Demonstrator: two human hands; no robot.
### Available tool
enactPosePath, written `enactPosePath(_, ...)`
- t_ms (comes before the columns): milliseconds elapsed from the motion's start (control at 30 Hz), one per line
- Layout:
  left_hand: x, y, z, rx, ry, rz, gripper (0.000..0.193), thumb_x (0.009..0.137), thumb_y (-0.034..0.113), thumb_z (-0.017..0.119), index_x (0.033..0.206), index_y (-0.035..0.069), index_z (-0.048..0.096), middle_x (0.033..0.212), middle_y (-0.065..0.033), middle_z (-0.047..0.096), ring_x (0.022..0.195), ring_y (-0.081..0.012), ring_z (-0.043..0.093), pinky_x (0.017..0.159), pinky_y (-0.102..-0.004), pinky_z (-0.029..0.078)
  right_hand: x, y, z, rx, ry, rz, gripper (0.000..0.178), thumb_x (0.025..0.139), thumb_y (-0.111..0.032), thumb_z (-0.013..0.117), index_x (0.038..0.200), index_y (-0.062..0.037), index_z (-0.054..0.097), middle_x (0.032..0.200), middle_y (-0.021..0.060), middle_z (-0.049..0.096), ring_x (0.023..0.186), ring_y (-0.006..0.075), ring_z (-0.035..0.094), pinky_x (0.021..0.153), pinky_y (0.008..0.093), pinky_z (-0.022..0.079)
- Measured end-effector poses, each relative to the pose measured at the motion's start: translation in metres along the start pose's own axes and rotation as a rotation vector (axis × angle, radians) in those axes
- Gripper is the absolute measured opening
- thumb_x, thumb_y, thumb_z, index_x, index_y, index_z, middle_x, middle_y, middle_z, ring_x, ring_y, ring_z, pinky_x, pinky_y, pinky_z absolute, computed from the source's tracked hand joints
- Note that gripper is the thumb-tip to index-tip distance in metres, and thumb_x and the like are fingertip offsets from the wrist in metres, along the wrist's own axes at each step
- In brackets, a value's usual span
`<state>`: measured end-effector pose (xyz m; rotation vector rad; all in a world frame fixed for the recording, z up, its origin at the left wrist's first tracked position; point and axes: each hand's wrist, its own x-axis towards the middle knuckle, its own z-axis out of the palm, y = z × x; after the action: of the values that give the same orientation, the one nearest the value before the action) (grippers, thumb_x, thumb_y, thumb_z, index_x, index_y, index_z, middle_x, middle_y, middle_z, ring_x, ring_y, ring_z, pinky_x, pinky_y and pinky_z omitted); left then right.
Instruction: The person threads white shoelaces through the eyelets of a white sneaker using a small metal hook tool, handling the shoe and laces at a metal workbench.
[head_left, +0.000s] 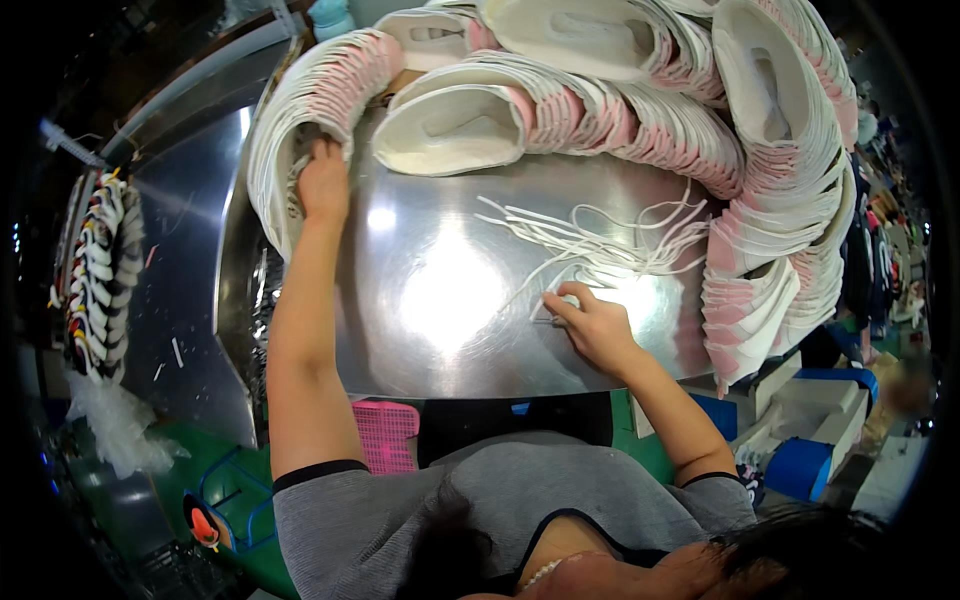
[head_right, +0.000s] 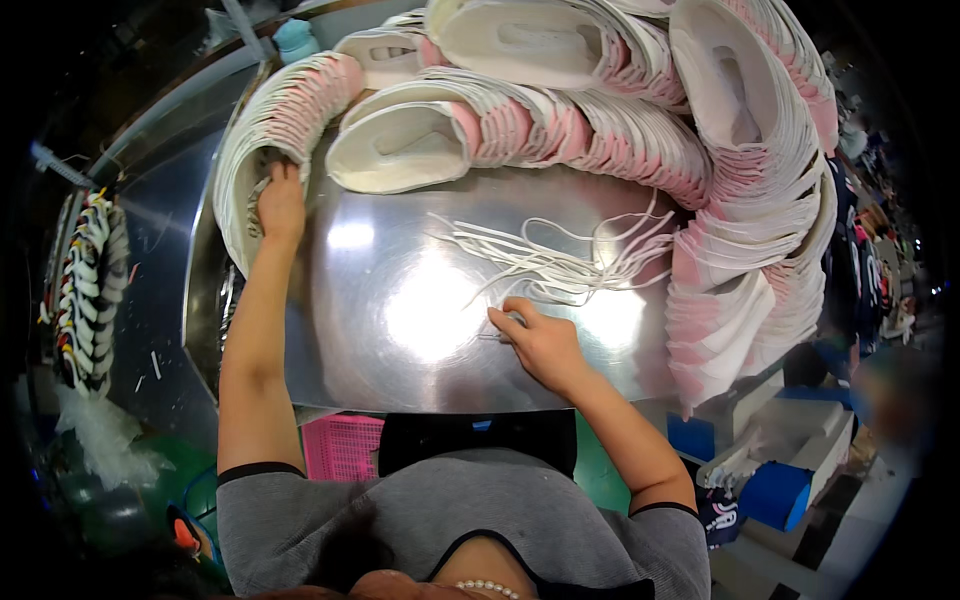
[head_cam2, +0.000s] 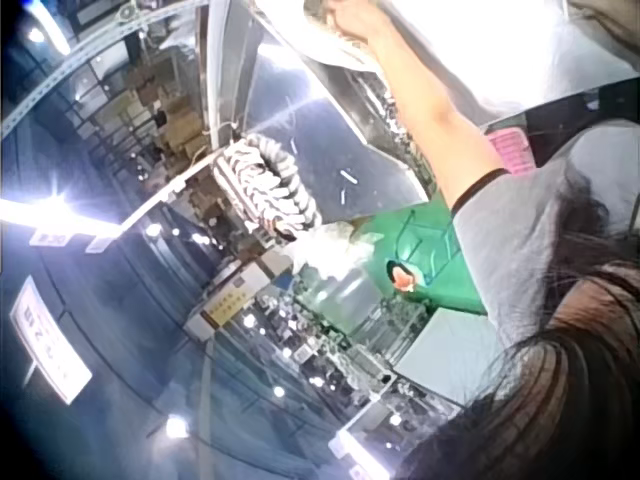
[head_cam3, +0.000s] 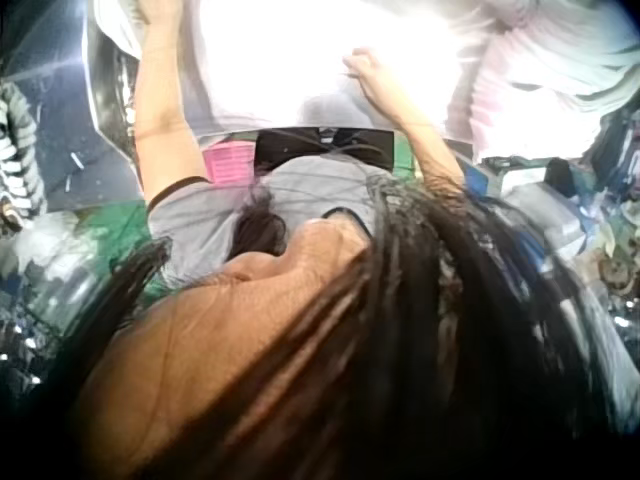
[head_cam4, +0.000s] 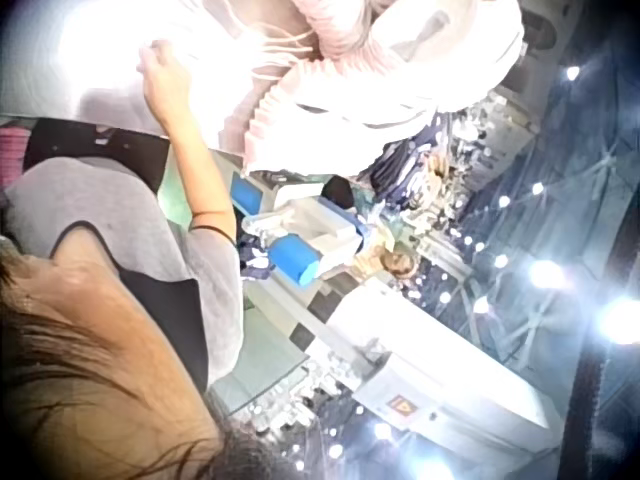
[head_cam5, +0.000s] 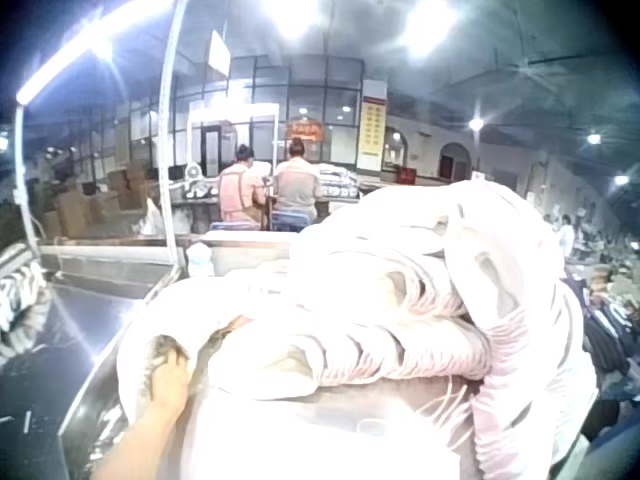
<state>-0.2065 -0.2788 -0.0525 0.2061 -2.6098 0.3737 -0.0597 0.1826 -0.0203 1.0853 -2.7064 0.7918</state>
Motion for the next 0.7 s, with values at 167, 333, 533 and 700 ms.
enactPosePath(167,-0.011,0.034,-0.041,-0.299,-0.111,-0.135,0.048,0.088,0.009,0.064,0.133,-0.001,0.05,0.121,-0.0218,0.055,0.092,-0.0402,0.067,0.08,-0.0459,0.056,0.018,0.011,0.004,-0.077,-0.138,-0.005,0.013,0.088,-0.012,0.063,0.101,-0.0095,0.064,0.108,0.0051,0.061,0.068,0.0257,0.065,0.056,0.0383,0.052)
enactPosePath(333,-0.011,0.095,-0.08,-0.6,0.072,-0.011,0.048,0.088,0.012,0.068,0.132,-0.001,0.052,0.118,-0.0231,0.056,0.099,-0.043,0.063,0.085,-0.0489,0.052,0.022,0.018,0.021,-0.047,-0.276,-0.087,0.01,0.092,-0.01,0.062,0.098,-0.0047,0.056,0.104,0.0102,0.061,0.071,0.0276,0.066,0.061,0.038,0.054)
enactPosePath(533,0.019,0.084,-0.052,-0.479,-0.131,-0.229,0.022,0.091,0.016,0.065,0.106,0.0,0.059,0.112,-0.0222,0.058,0.098,-0.0429,0.062,0.085,-0.0487,0.051,0.032,-0.062,-0.047,0.988,-0.117,0.288,0.011,0.091,0.004,0.061,0.1,-0.0017,0.056,0.097,0.0101,0.064,0.073,0.0234,0.065,0.066,0.0298,0.051)
enactPosePath(700,-0.025,0.083,-0.134,-0.984,0.186,-0.363,0.015,0.093,0.009,0.062,0.105,0.001,0.058,0.102,-0.0168,0.066,0.093,-0.0364,0.064,0.082,-0.0447,0.049,-0.005,-0.009,-0.04,0.297,0.224,0.033,0.04,0.08,0.003,0.065,0.117,-0.0127,0.068,0.111,0.0056,0.066,0.074,0.0253,0.068,0.062,0.0323,0.052)
